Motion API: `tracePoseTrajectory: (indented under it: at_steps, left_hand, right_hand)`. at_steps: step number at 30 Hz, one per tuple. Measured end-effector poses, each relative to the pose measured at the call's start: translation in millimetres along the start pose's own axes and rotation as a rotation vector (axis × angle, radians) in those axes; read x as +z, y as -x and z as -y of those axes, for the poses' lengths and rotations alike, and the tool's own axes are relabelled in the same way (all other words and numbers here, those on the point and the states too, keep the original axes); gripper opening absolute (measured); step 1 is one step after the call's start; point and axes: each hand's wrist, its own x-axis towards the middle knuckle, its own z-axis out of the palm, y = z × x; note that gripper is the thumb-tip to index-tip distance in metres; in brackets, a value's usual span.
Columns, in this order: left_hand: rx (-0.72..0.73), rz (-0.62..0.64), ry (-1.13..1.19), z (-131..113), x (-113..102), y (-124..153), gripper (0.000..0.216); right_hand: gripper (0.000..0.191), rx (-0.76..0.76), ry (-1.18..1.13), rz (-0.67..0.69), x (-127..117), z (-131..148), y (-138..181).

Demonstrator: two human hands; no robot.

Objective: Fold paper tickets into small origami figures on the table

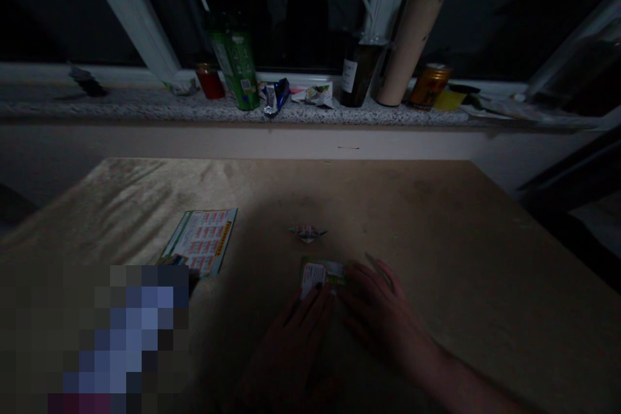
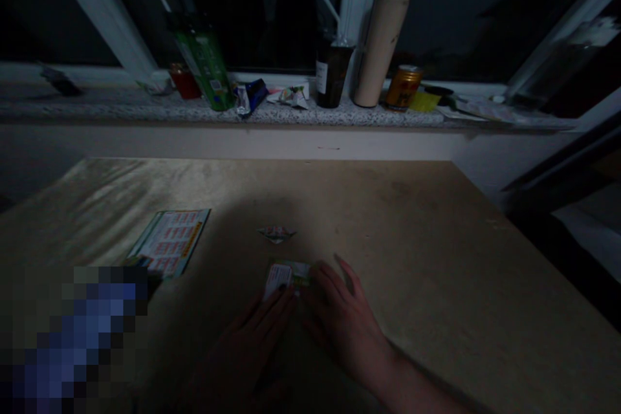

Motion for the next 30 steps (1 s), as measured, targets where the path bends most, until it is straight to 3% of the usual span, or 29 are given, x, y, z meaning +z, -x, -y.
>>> tracePoseTrajectory:
  at_steps: [30]
  left_hand:
    - [0.002, -0.036, -0.003, -2.2, -0.1, -0.1, 0.089]
  right_hand:
    - [0.028, 0.067, 0.053, -0.024, -5.6, -14.5, -0.9]
